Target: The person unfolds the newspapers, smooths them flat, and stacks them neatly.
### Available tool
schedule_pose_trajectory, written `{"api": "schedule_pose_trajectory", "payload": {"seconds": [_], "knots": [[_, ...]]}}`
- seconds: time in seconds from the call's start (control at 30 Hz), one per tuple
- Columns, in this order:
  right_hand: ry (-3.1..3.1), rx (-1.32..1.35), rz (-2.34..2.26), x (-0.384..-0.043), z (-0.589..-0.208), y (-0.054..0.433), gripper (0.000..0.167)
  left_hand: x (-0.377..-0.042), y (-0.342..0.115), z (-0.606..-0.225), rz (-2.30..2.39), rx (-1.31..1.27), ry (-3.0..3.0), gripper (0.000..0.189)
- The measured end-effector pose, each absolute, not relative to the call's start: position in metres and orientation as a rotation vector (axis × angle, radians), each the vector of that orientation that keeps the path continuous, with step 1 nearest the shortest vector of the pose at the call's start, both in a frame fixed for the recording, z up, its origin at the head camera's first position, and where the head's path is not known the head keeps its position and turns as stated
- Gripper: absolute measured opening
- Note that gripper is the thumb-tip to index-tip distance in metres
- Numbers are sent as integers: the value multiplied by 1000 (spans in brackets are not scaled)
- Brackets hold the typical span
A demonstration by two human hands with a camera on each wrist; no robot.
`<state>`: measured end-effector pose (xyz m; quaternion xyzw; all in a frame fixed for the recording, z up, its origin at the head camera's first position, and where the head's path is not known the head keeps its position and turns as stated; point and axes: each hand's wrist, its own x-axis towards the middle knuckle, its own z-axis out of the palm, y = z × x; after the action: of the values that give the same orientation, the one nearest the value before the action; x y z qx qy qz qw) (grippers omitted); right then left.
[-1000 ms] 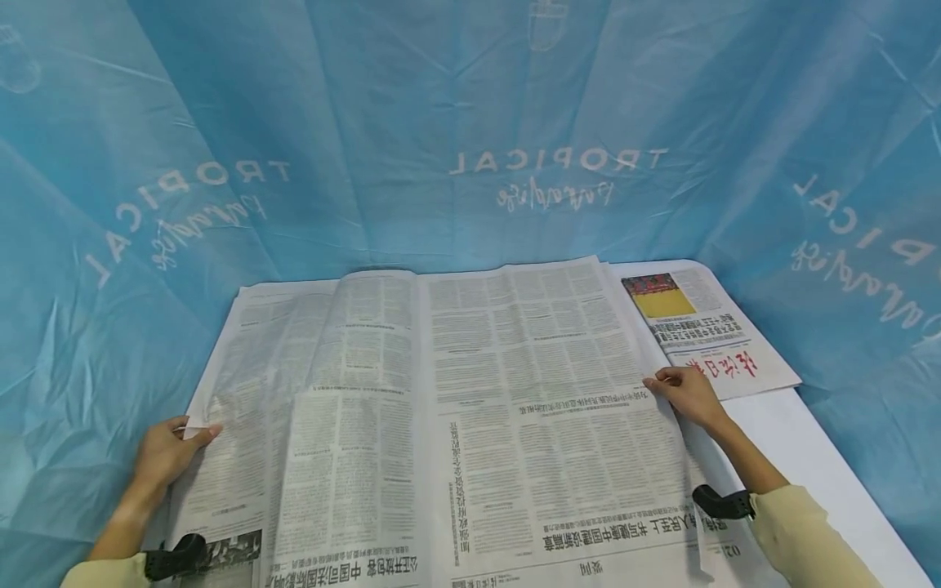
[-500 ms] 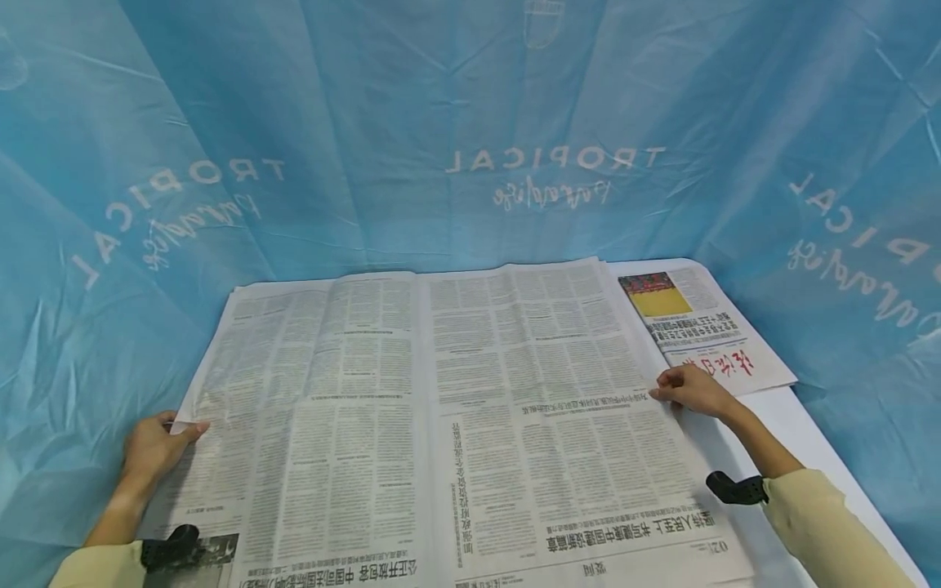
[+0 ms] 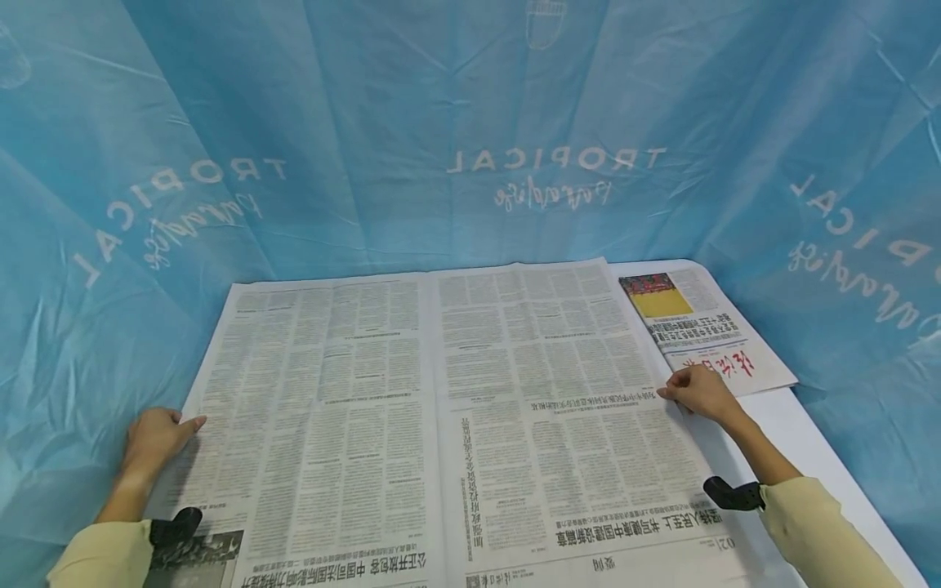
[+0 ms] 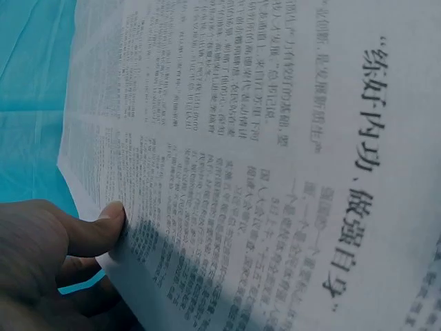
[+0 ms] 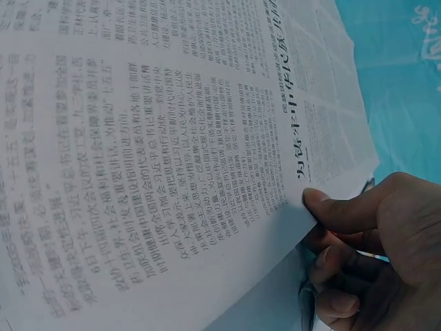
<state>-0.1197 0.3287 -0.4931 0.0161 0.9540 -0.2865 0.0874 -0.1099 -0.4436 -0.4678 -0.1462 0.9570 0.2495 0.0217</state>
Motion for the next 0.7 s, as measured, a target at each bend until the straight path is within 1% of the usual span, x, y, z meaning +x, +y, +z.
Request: {"api": "schedule_pose_trajectory", "payload": {"seconds": [0.07, 0.2, 0.7], "knots": [[2847, 68, -864, -119, -493, 329, 21, -111, -443, -469, 760, -486, 2961, 47], [2850, 81, -886, -119, -494, 330, 21, -114, -443, -470, 751, -555, 2946, 43], [2858, 129, -899, -116, -497, 328, 21, -115, -439, -466, 701, -581, 2911, 39]]}}
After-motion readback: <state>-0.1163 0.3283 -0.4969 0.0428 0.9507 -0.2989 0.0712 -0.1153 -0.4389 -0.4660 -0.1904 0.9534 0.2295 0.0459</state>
